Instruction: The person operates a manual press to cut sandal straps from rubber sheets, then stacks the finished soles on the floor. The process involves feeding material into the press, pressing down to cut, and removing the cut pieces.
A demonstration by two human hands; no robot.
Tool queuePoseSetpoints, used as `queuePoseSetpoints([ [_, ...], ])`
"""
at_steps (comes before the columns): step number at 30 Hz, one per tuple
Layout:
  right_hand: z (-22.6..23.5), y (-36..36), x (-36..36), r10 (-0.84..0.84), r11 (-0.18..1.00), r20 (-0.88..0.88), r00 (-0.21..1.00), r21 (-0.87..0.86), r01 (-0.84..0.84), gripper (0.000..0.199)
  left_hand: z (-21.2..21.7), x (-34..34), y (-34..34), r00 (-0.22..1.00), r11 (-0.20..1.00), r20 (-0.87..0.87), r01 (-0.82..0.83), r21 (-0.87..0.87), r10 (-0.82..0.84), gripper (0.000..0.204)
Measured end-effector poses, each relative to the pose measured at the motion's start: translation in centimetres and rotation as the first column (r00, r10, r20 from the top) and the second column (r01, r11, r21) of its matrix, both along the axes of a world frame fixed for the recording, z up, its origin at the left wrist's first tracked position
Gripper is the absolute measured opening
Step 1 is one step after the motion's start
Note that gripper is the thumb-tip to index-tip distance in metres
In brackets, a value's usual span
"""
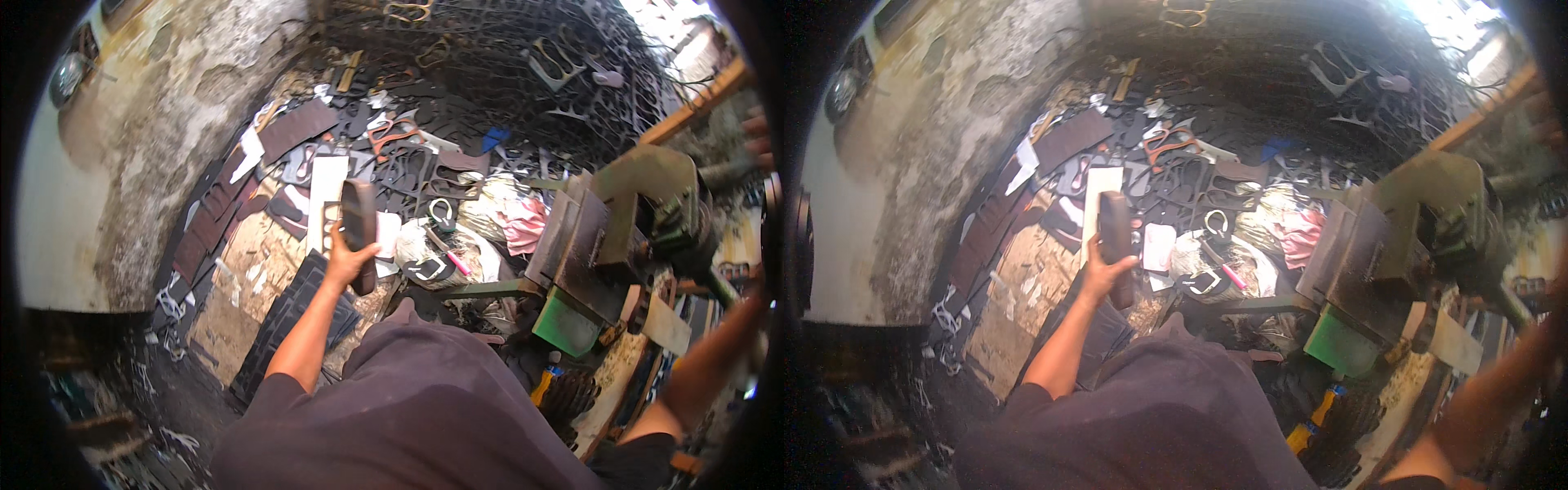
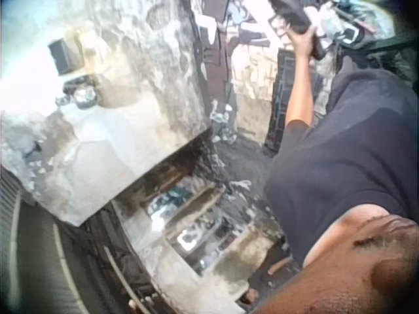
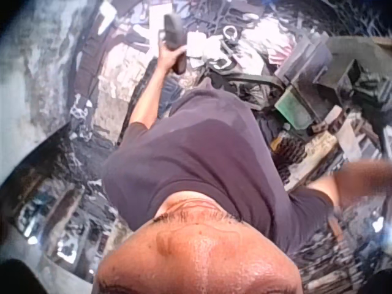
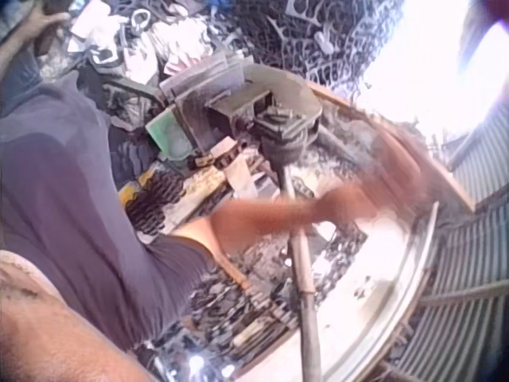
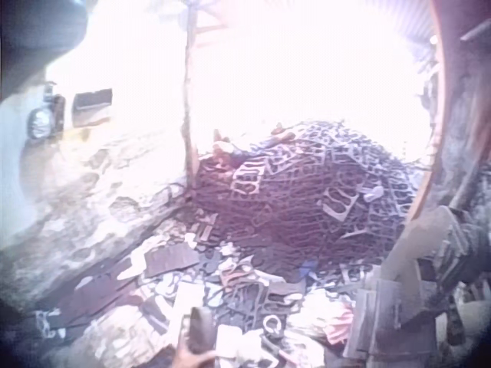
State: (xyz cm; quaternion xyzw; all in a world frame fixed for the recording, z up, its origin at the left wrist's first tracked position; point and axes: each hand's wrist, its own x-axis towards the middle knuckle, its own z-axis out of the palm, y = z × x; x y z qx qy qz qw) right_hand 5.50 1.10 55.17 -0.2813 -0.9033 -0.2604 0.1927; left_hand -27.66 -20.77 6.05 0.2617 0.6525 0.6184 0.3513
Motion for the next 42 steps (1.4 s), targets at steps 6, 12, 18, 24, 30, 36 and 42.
queuePoseSetpoints([
  [6, -27.8, -6.2, -2.4, -0.319, 0.415, -0.520, 0.792, -0.828, -0.377, 0.047, 7.4, 10.5, 7.4, 0.690, 0.805, -0.554, 0.590, 0.059, -0.466, 0.121],
  [12, -31.7, -7.7, 1.4, -0.616, 0.579, -0.563, 0.552, -0.798, -0.168, 0.035, 10.4, 21.2, 12.9, 0.607, 0.617, -0.696, 0.729, 0.297, -0.382, 0.121],
  [18, -37.6, -9.0, 9.8, -0.923, 0.381, -0.335, 0.190, -0.869, 0.316, 0.052, 7.8, 30.3, 13.7, 0.405, 0.439, -0.692, 0.887, 0.141, -0.597, 0.106],
  [24, -37.8, -18.8, 17.3, -0.973, 0.005, -0.190, 0.129, -0.579, -0.815, 0.050, 9.1, 26.6, 12.9, -0.182, -0.257, -0.734, 0.966, -0.011, -0.655, 0.114],
  [30, -50.3, -31.4, 22.7, -0.903, 0.043, 0.282, -0.324, -0.691, -0.721, 0.035, 5.1, 23.5, 13.6, 0.295, 0.375, -0.739, 0.925, 0.062, -0.606, 0.113],
  [36, -57.7, -35.6, 26.8, -0.676, 0.213, 0.276, -0.683, -0.815, -0.539, 0.042, 6.3, 19.8, 14.8, 0.308, 0.531, -0.629, 0.823, -0.200, -0.714, 0.111],
  [42, -62.1, -33.9, 25.9, -0.610, 0.397, 0.079, -0.789, -0.831, -0.390, 0.037, 5.6, 20.8, 14.0, 0.332, 0.506, -0.565, 0.843, -0.181, -0.756, 0.108],
])
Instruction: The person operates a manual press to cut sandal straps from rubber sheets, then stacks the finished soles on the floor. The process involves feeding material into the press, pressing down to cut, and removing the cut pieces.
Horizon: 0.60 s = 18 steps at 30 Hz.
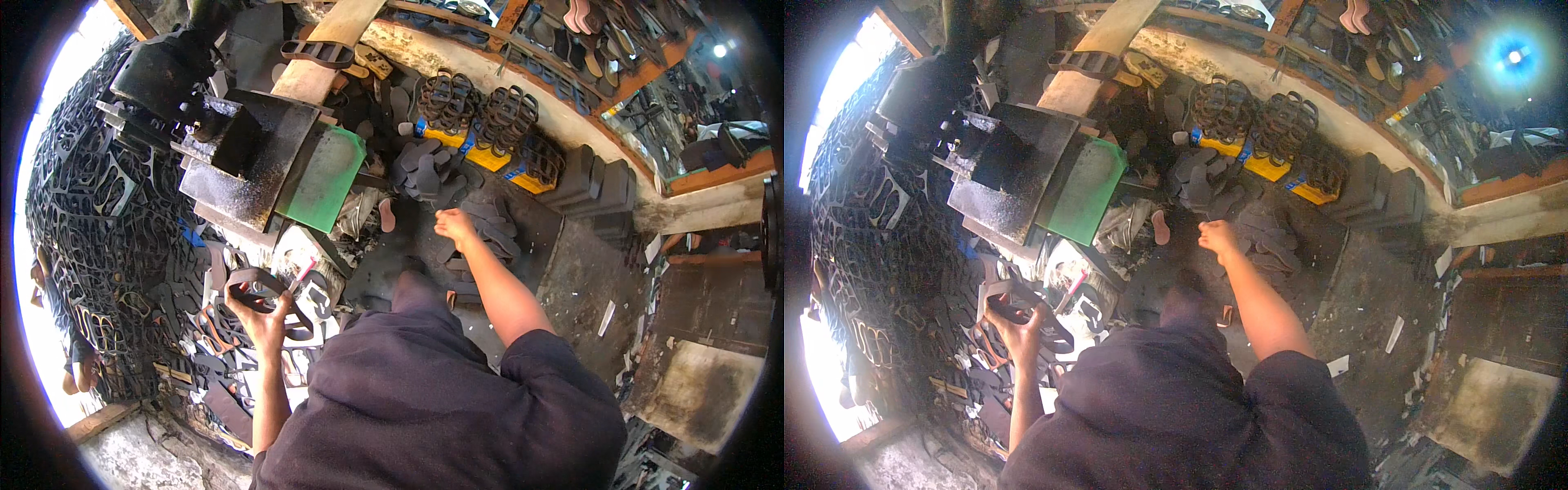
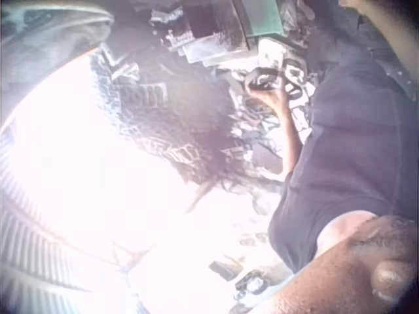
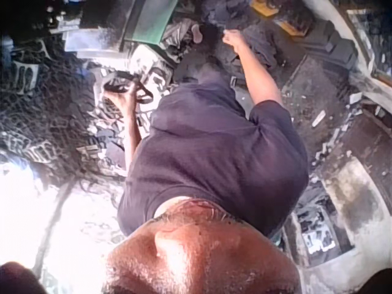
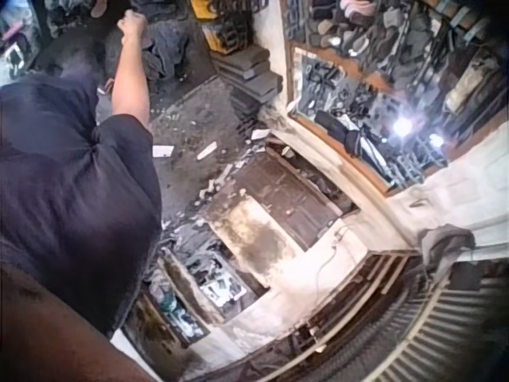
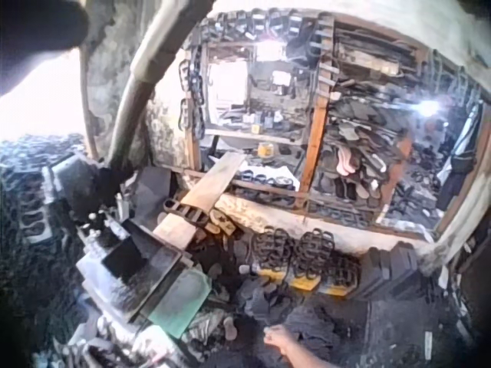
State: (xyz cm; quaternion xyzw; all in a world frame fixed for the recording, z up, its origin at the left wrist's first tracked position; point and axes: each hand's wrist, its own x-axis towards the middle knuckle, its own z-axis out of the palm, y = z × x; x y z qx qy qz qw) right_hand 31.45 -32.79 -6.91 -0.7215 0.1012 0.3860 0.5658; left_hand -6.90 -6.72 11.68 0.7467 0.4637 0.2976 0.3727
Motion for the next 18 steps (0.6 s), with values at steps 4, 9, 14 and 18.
queuePoseSetpoints([
  [4, 5.0, 4.2, -5.2, 0.544, 0.837, 0.163, 0.823, -0.173, -0.519, 0.025, -0.9, 1.8, -0.3, 0.998, 0.997, 0.030, 0.060, 0.043, -0.061, 0.112],
  [9, 16.2, 10.0, -13.2, 0.573, 0.683, 0.702, 0.424, -0.122, -0.720, 0.070, 3.4, 9.5, -0.7, 0.982, 0.978, 0.175, 0.027, 0.208, -0.064, 0.109],
  [14, 22.0, 14.9, -11.1, 0.394, 0.751, 0.908, -0.143, -0.407, -0.520, 0.098, 11.0, 17.0, -0.1, 0.712, 0.853, 0.579, -0.053, -0.520, 0.397, 0.099],
  [18, 21.6, 18.0, -3.1, 0.286, 0.820, 0.901, 0.325, -0.054, -0.570, 0.089, 9.2, 14.3, 2.7, 0.840, 0.985, 0.515, -0.161, -0.062, 0.170, 0.095],
])
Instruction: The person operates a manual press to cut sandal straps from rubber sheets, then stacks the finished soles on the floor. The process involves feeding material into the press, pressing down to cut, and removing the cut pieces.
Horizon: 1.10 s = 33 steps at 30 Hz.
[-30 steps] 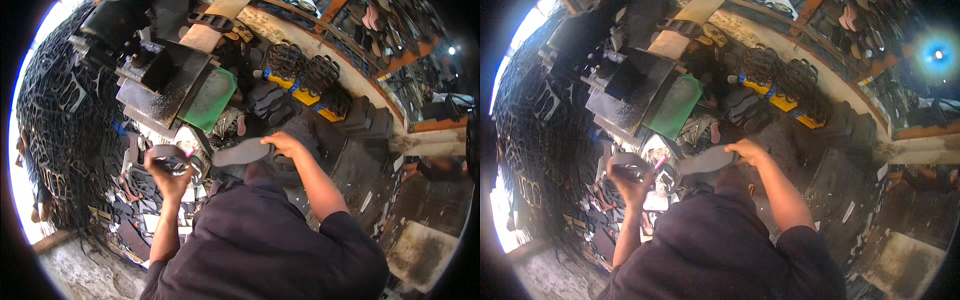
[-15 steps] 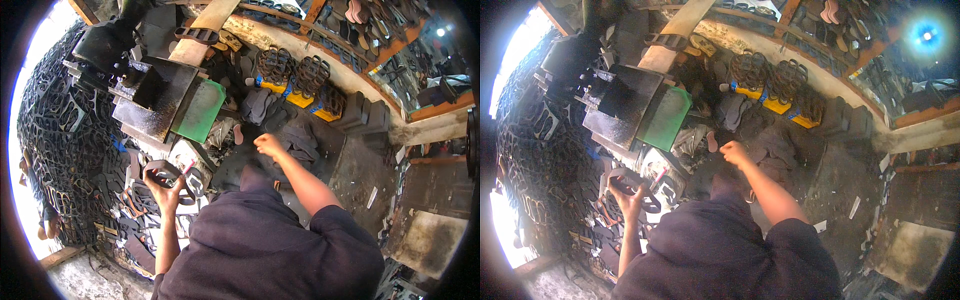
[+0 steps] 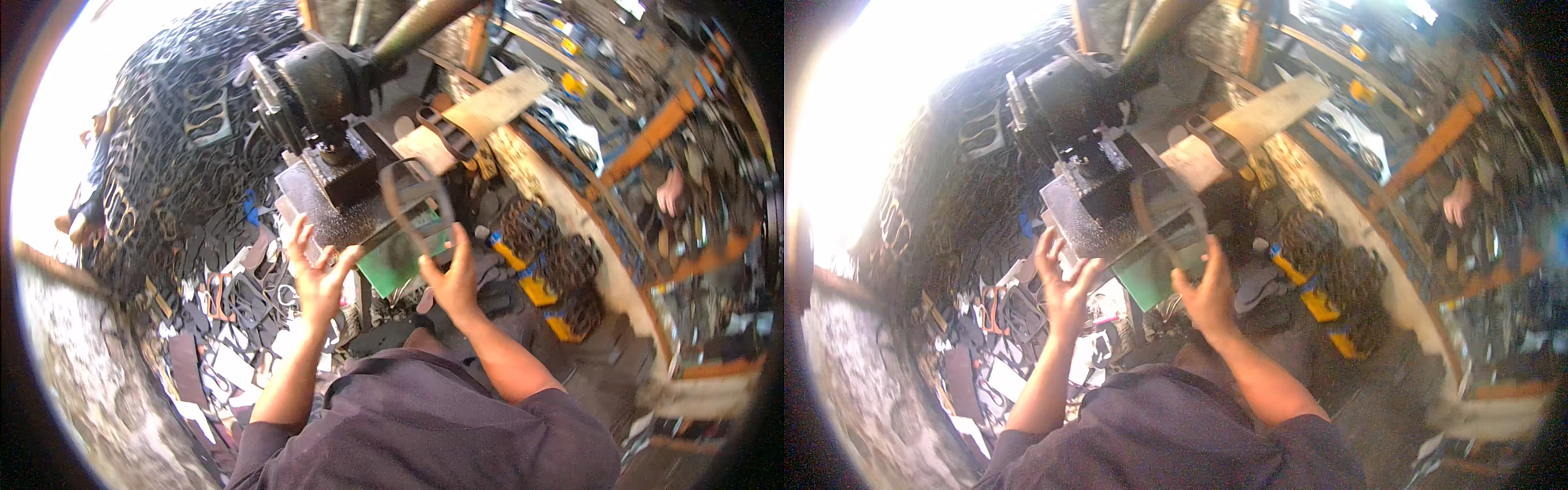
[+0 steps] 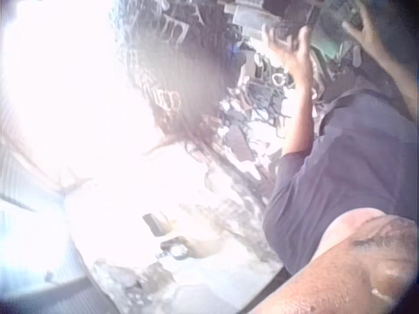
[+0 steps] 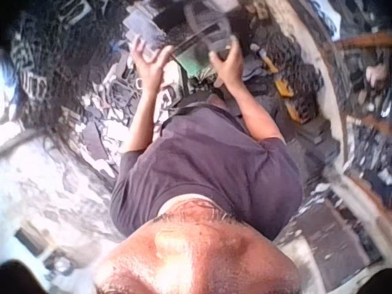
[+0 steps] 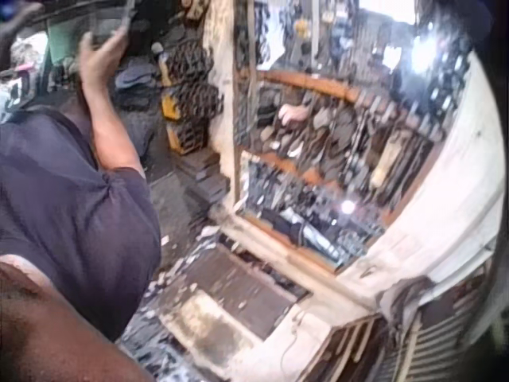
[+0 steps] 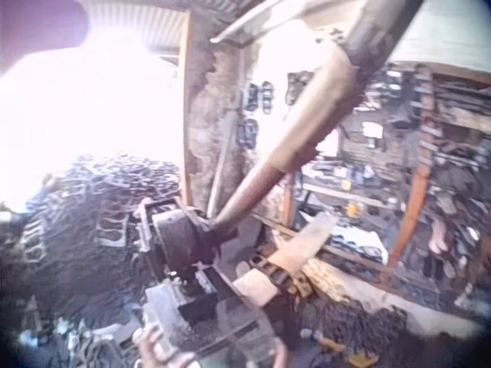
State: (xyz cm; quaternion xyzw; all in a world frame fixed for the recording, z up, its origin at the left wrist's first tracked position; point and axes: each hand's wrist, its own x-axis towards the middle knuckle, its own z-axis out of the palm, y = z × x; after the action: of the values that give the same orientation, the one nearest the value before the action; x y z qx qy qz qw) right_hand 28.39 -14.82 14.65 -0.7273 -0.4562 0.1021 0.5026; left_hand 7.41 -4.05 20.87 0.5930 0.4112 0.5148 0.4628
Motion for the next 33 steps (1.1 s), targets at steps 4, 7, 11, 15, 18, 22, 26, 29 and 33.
queuePoseSetpoints([
  [4, -3.1, 8.1, 10.5, -0.139, 0.984, 0.178, 0.974, -0.091, 0.156, 0.080, -10.5, -10.1, 2.4, 0.879, 0.837, -0.048, -0.468, -0.283, 0.475, 0.078],
  [7, -5.0, 15.3, 16.0, 0.034, 0.942, 0.131, 0.991, -0.335, 0.012, 0.070, -20.5, -17.8, -3.9, 0.645, 0.552, -0.437, -0.764, -0.336, 0.627, 0.069],
  [11, -10.3, 23.6, 20.8, 0.183, 0.935, 0.174, 0.968, -0.334, -0.117, 0.048, -29.0, -19.5, -19.1, 0.395, 0.228, -0.759, -0.919, -0.323, 0.518, 0.069],
  [15, -15.0, 28.7, 23.8, 0.187, 0.971, 0.441, 0.878, -0.219, -0.097, 0.031, -35.5, -17.9, -38.9, 0.256, -0.323, -0.834, -0.834, -0.446, 0.489, 0.071],
  [18, -16.5, 30.2, 27.0, 0.299, 0.845, 0.417, 0.859, -0.533, -0.035, 0.041, -34.5, -13.1, -47.6, 0.263, -0.555, -0.943, -0.762, -0.334, 0.206, 0.076],
  [22, -14.1, 29.7, 22.8, 0.335, 0.732, 0.380, 0.862, -0.682, 0.016, 0.048, -29.7, -6.3, -52.9, 0.223, -0.702, -0.914, -0.586, -0.404, 0.339, 0.076],
  [26, -16.1, 32.2, 25.9, 0.278, 0.792, 0.504, 0.818, -0.603, 0.102, 0.055, -28.3, -7.4, -49.5, 0.250, -0.578, -0.878, -0.674, -0.461, 0.409, 0.074],
  [29, -16.6, 31.8, 23.8, 0.195, 0.839, 0.624, 0.757, -0.506, 0.200, 0.055, -27.6, -10.3, -47.6, 0.214, -0.410, -0.883, -0.823, -0.394, 0.418, 0.072],
  [33, -12.6, 28.1, 21.7, 0.070, 0.800, 0.558, 0.827, -0.527, 0.287, 0.056, -27.1, -15.0, -45.3, 0.212, -0.224, -0.850, -0.908, -0.353, 0.483, 0.072],
])
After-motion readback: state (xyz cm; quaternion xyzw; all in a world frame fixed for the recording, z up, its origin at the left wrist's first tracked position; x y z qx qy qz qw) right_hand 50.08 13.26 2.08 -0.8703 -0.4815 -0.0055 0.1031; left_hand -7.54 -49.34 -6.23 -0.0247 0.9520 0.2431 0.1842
